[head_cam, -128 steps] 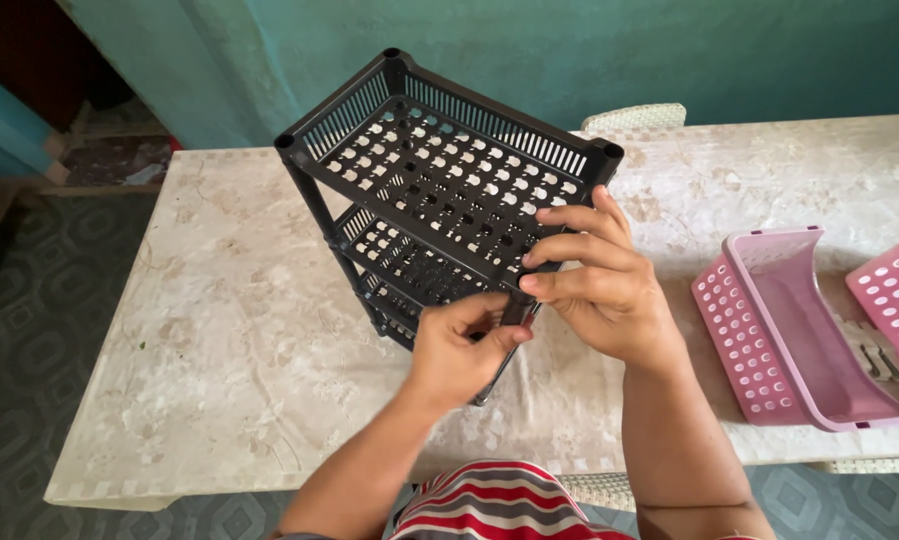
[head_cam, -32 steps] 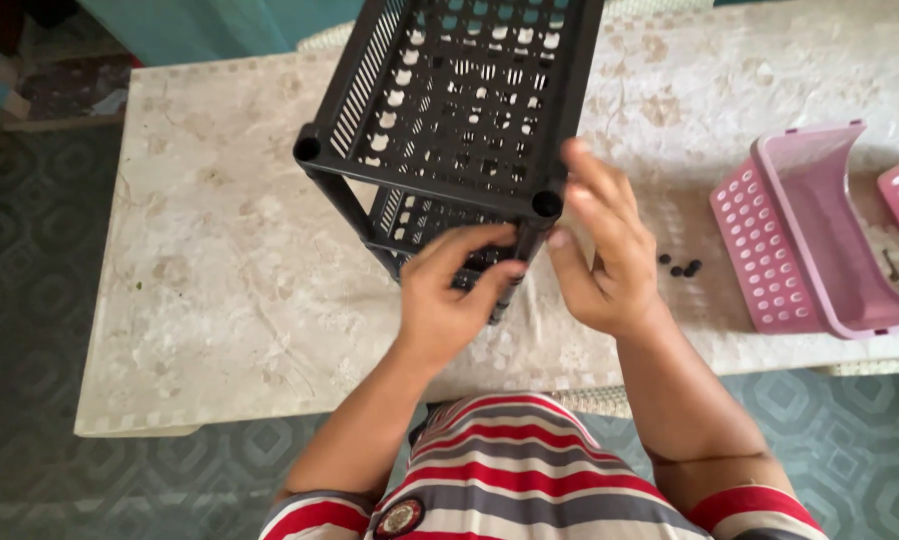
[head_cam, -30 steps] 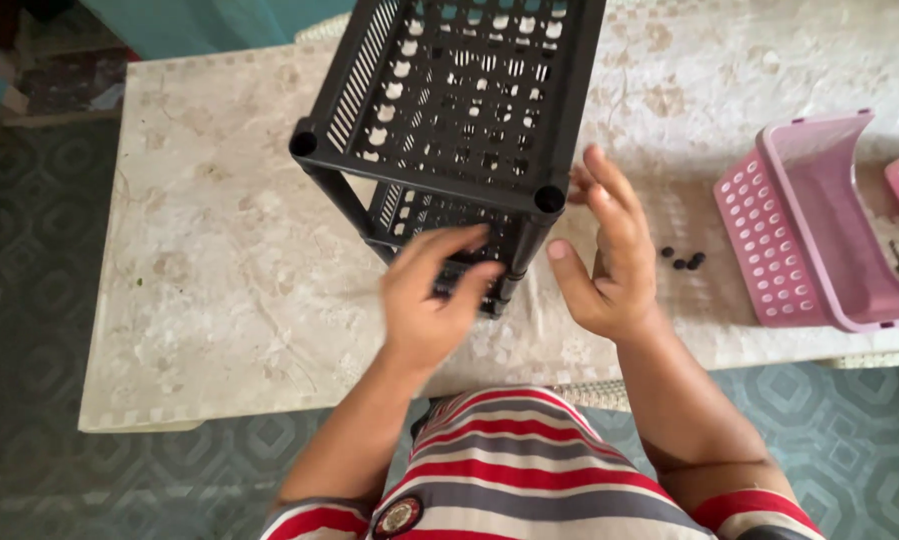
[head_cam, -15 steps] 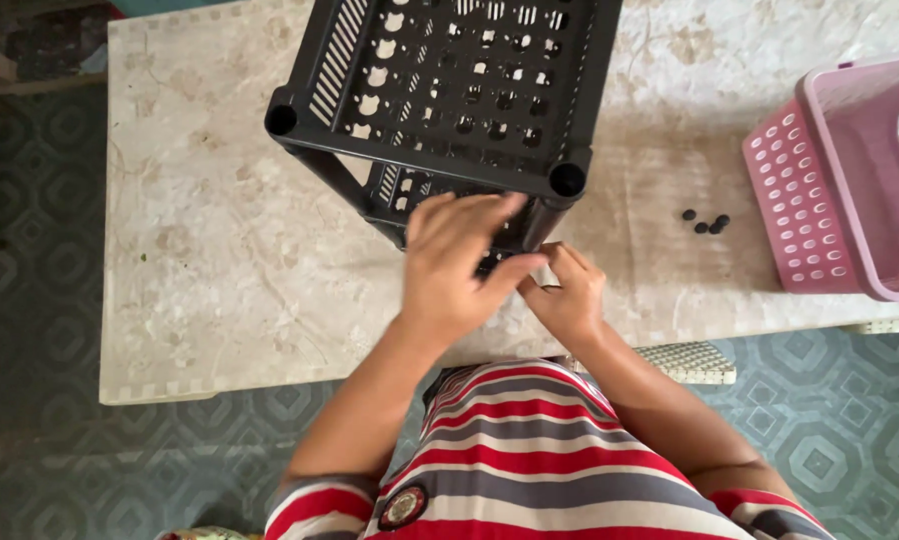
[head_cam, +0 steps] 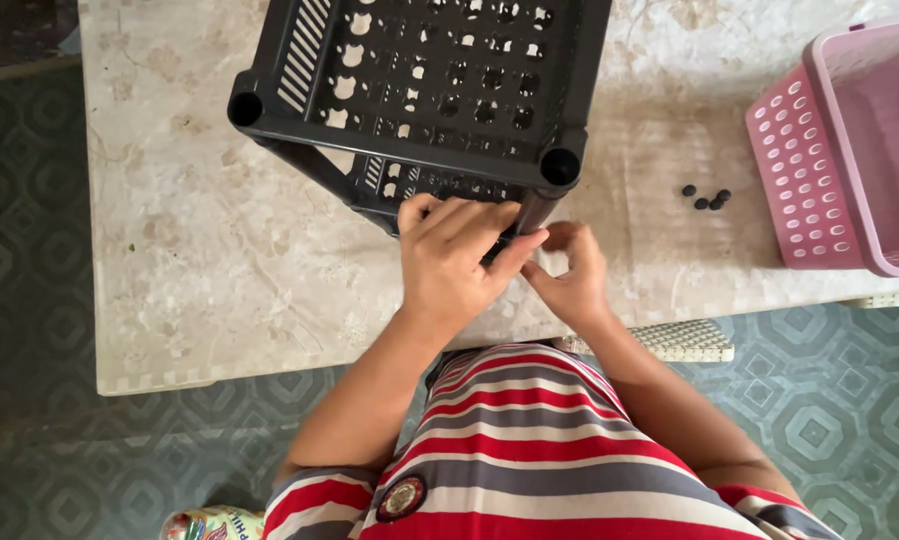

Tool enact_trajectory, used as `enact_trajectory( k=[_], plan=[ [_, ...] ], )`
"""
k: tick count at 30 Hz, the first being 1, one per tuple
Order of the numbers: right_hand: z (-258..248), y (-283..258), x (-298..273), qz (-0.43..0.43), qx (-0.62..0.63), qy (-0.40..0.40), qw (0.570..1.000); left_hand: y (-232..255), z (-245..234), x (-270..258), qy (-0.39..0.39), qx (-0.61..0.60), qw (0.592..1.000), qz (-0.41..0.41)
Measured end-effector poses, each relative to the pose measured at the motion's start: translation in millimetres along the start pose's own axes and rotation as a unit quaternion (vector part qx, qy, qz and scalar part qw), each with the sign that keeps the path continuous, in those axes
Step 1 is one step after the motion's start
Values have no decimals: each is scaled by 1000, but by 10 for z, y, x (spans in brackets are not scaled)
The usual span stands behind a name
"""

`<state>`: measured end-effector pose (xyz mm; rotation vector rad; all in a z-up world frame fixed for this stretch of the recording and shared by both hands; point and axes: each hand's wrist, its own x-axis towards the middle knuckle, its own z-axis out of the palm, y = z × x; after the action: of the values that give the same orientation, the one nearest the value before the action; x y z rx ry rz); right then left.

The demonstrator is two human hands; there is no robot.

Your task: The person assembles a black plastic storage rack by inserting vertical rods into corner holes and securing them with small black caps. The person then attaches white plastic clips to the sides of pink plastic baskets.

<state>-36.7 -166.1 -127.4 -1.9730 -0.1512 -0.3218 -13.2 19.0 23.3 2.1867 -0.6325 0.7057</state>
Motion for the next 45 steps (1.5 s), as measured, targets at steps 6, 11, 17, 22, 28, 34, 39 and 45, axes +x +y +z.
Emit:
enact_trajectory(
  k=[6, 11, 17, 22, 28, 34, 39, 45],
  plan=[
    [399, 633, -207, 15, -99, -80, 992, 5, 40, 2, 2, 7, 1000, -13],
    [322, 895, -96, -54, -119, -158, 979, -28, 2, -3, -14, 4, 1000, -21],
    [337, 717, -69, -38, -69, -100, 992, 13, 43, 3, -1, 15, 1000, -18],
    [307, 702, -18, -43, -92, -136, 985, -3, 7, -11, -9, 16, 1000, -25],
    [294, 717, -21, -29, -57, -145, 987, 0, 27, 17, -3, 11, 1000, -15],
    [241, 673, 20, -2, -116, -148, 982, -63, -277, -171, 121, -11, 992, -32],
    [-154, 863, 298, -59, -71, -192, 977, -417, -359, -235, 136, -118, 969, -170],
    [-474, 1033, 601, -11, -153, -172, 973, -439, -177, -264, -59, -181, 962, -197]
  ],
)
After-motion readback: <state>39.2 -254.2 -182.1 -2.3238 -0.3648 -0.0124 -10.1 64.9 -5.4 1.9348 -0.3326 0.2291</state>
